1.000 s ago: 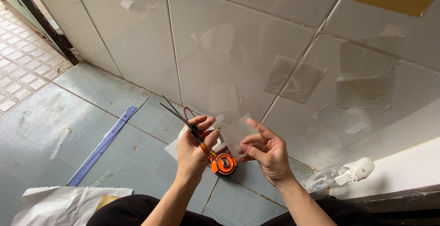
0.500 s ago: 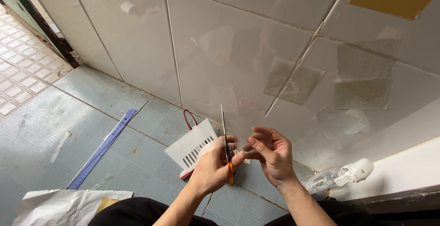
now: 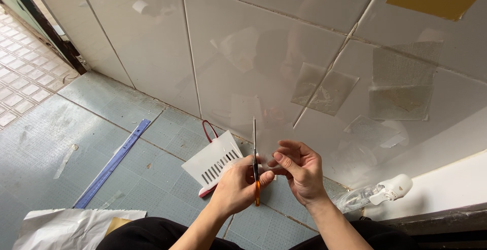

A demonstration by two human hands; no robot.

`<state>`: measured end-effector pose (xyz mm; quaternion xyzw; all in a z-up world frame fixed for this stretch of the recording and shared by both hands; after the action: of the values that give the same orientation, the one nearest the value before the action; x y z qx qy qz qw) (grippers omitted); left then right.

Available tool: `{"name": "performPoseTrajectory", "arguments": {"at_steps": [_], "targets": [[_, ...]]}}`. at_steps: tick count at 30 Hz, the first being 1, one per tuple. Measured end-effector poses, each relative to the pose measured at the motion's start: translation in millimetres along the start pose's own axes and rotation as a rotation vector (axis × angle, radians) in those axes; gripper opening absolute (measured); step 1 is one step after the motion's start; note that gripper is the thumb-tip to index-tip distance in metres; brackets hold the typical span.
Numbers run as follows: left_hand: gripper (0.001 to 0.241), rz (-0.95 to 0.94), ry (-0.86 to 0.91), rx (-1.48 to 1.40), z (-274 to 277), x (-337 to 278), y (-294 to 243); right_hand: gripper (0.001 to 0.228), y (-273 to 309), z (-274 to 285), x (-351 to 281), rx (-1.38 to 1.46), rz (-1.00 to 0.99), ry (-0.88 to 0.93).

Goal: Applying small square gold stickers to a tiled wall to create a pattern.

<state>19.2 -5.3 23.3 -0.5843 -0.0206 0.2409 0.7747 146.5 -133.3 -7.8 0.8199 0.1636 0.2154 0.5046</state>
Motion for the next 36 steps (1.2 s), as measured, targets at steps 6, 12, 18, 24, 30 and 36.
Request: {"name": "performPoseTrajectory", "arguments": {"at_steps": [6, 12, 18, 24, 30, 36], "targets": [[0.058, -0.058, 0.025, -0.039, -2, 1, 1, 0.031, -3, 2, 0, 0.026, 0.016, 0.012], [0.072, -0.096, 0.057, -0.117, -2, 0, -3, 0.029, -2, 1, 1, 0.031, 0.023, 0.015], [0.064, -0.087, 0.037, -0.159, -5, 1, -1, 0.028, -1, 1, 0, 0.038, 0.033, 0.024], [0.047, 0.006, -0.028, -0.316, -8, 8, 14, 0.027, 1, -3, -1, 0.069, 0.04, 0.05], [0.057, -0.038, -0.235, -0.133, 13, 4, 9, 0.034, 0, -2, -1, 0.037, -0.004, 0.058], [0.051, -0.087, -0.184, -0.725, 15, 19, 27, 0.044, -3, -2, -1, 0.007, -0.028, 0.109]]}}
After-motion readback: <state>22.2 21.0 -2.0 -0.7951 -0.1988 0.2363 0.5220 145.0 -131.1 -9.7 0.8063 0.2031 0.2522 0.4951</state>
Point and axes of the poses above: each hand's wrist, its own x-axis towards the middle knuckle, its own z-axis out of the back of the hand, y = z × x, the point moved 3 cm from there along x, towards the middle knuckle, and after that the axes turned 10 degrees about z, right-handed, at the moved point
